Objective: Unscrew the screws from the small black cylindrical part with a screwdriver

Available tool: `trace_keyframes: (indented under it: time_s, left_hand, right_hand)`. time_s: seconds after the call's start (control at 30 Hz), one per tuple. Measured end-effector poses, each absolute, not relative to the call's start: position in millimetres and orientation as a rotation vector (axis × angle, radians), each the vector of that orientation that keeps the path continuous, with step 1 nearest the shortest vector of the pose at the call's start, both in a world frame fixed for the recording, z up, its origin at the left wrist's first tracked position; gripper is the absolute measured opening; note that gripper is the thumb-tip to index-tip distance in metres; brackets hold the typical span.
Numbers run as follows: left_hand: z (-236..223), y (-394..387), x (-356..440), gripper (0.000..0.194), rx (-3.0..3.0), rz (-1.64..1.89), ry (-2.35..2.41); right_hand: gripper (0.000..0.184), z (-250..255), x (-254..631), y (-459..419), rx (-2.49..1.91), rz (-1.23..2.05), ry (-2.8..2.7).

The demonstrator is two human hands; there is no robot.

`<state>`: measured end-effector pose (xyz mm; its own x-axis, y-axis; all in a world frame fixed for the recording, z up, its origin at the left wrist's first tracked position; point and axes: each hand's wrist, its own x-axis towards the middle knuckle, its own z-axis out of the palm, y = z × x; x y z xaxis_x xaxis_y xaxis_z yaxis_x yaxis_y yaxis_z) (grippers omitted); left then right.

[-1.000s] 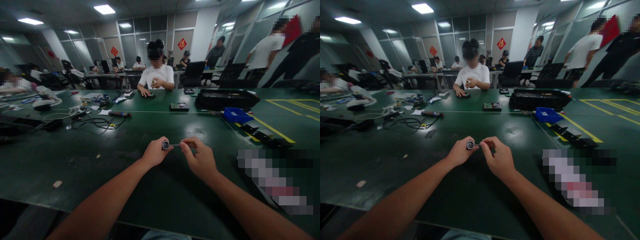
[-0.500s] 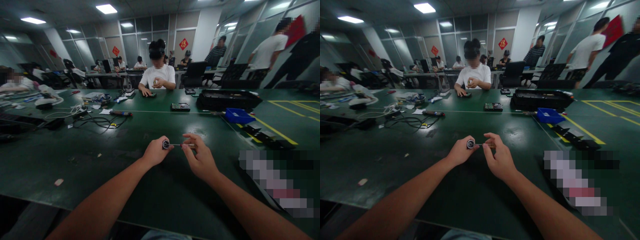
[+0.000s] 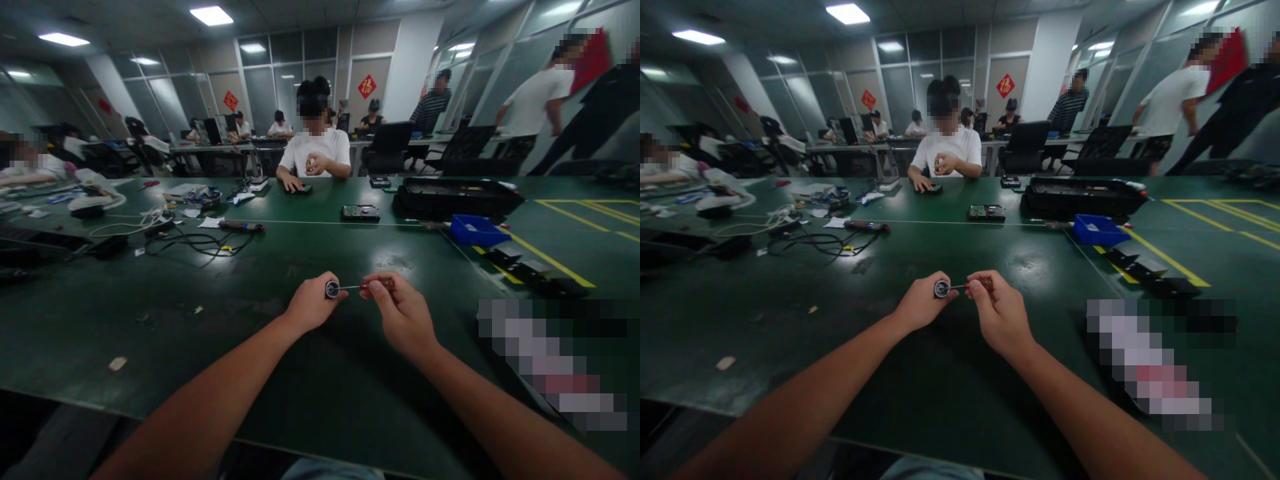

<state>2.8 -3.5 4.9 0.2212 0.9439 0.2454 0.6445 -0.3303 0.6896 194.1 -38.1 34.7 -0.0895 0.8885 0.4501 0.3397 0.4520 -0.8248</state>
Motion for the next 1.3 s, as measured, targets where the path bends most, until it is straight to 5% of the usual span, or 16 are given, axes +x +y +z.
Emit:
trace_keyframes:
  time_s: [0.23,0.83,1.3]
  left_hand:
    - [7,-3,3,0.018,2.095,0.905,1.450]
    - [6,-6,3,0.024,2.076,0.905,1.422]
    - [6,-4,3,0.019,2.070,0.893,1.449]
  right_hand:
    - [0.026,31,196,-21,-0.971,0.979,-1.211]
    - [0.032,38,197,-39,-1.228,0.189,-1.779]
    - [0.021,41,198,-42,-1.074,0.353,-1.918]
